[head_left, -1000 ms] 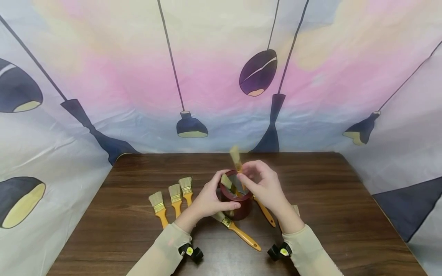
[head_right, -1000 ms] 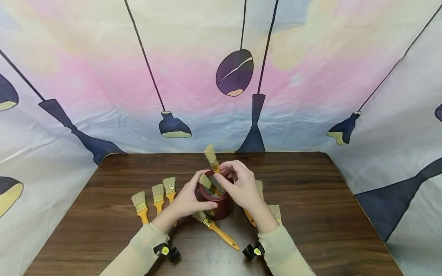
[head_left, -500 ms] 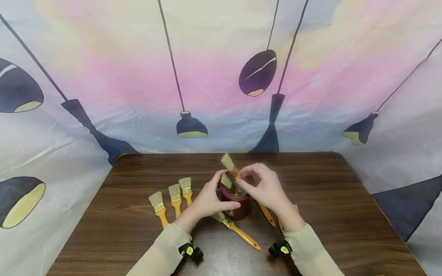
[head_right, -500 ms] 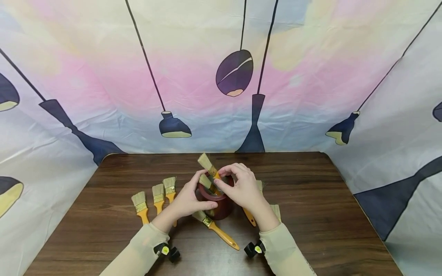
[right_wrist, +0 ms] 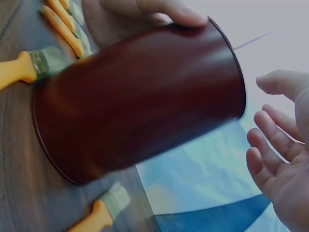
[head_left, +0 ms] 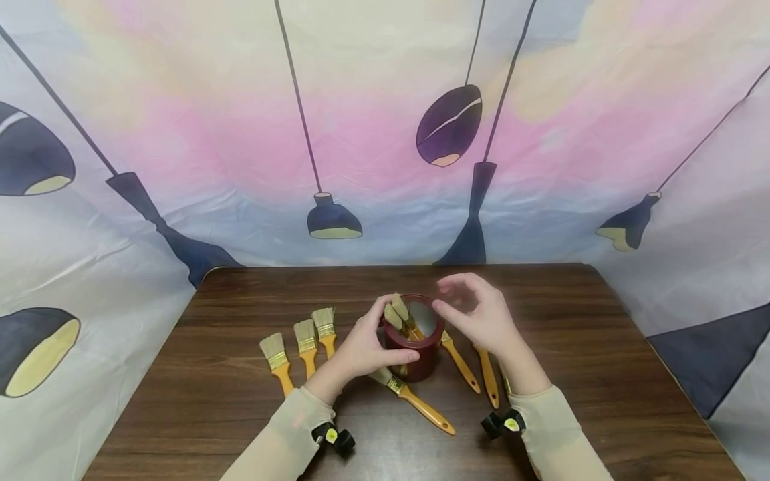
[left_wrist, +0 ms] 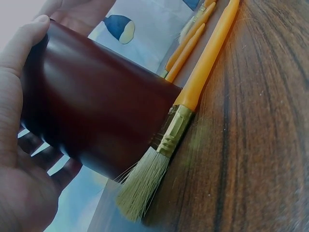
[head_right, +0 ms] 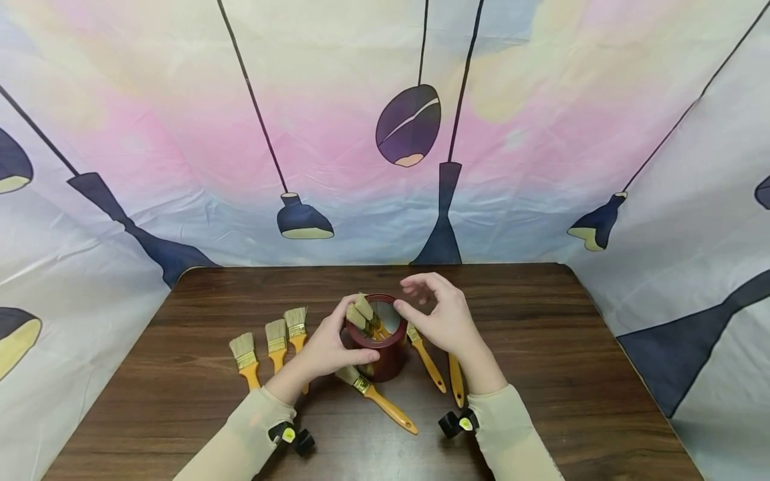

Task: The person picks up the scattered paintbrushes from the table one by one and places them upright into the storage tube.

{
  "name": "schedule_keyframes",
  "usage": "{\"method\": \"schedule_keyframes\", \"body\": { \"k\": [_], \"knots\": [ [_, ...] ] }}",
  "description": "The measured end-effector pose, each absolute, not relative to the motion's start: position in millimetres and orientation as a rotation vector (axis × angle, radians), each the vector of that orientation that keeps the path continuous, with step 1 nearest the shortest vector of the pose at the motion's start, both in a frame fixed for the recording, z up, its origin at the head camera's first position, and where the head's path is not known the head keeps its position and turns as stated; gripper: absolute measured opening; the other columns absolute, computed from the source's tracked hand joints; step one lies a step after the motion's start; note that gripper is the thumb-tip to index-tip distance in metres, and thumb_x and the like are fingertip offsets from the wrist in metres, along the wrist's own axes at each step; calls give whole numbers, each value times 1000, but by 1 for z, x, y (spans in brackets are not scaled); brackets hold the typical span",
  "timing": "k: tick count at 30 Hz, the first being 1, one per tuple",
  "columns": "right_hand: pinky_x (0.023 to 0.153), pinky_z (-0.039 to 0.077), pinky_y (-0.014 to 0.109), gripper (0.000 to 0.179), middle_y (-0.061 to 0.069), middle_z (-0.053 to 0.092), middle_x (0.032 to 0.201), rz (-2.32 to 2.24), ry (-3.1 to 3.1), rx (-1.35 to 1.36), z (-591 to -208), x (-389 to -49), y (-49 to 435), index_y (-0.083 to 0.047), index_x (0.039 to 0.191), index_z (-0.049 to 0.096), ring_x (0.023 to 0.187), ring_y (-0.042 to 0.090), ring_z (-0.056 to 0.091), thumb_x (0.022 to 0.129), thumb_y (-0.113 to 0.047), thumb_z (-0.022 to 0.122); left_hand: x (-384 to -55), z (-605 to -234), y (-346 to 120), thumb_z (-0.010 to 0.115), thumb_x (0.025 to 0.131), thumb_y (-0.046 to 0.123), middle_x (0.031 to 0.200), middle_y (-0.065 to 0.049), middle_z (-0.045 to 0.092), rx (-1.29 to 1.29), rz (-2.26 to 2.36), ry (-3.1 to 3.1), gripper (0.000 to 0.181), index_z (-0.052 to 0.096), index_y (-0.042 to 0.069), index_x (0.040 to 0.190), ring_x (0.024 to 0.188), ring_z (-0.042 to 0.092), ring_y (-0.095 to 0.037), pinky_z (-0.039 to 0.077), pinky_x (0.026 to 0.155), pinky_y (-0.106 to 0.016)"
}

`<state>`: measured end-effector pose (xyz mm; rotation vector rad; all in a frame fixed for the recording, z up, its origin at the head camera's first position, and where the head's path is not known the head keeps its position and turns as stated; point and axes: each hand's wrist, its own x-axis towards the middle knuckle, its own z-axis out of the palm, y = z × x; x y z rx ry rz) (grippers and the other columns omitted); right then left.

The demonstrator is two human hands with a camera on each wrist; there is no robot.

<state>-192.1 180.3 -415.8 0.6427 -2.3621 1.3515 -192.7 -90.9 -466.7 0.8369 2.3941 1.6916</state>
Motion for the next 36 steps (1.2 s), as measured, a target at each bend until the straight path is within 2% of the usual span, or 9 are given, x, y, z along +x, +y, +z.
{"method": "schedule_keyframes", "body": {
  "k": [4,10,12,17,19,25,30,36],
  "knots": [
    [84,60,40,34,5,77,114,1369,-2400,565,-413,-194,192,-11,127,75,97,20,72,96,-16,87,-194,-466,-92,98,83,29,136,1,67,831,1685,2402,94,44,25,160,127,63,-19,53,106,-47],
    [83,57,29,32,4,77,111,1338,-2433,468,-414,-195,211,-11,127,75,97,18,71,98,-18,86,-194,-465,-92,98,83,33,135,3,66,837,1684,2404,92,44,28,158,126,63,-18,53,106,-47],
    [83,56,27,30,3,77,110,1326,-2450,447,-414,-193,217,-12,126,75,97,17,71,99,-19,85,-194,-465,-92,98,83,30,136,2,66,841,1687,2403,94,44,27,159,127,63,-19,52,106,-48],
    [82,58,30,28,3,77,109,1253,-2511,415,-422,-185,233,-10,125,74,96,18,71,100,-19,83,-195,-466,-93,98,83,28,136,1,66,848,1676,2407,95,43,25,160,128,63,-20,52,107,-49],
    [81,58,31,28,4,76,108,1213,-2532,409,-427,-180,240,-9,124,74,95,19,71,99,-18,83,-195,-466,-93,97,83,33,135,2,66,849,1670,2411,93,43,28,159,128,62,-19,52,107,-49],
    [78,60,33,30,2,74,106,1030,-2625,420,-439,-156,260,-9,121,74,94,19,70,95,-17,87,-194,-468,-92,96,83,41,135,3,65,853,1664,2409,93,43,28,159,129,62,-19,52,108,-50],
    [78,59,38,36,-2,73,105,845,-2666,437,-447,-130,274,-10,119,74,93,17,69,88,-17,93,-193,-467,-93,97,83,36,135,3,65,855,1682,2414,93,43,28,159,128,62,-20,52,107,-50],
    [75,58,37,50,0,69,106,779,-2837,320,-460,-95,285,-6,117,74,90,14,63,84,-33,98,-194,-467,-91,97,83,39,134,3,65,852,1677,2409,93,44,30,158,127,62,-19,52,107,-50]
  ]
}}
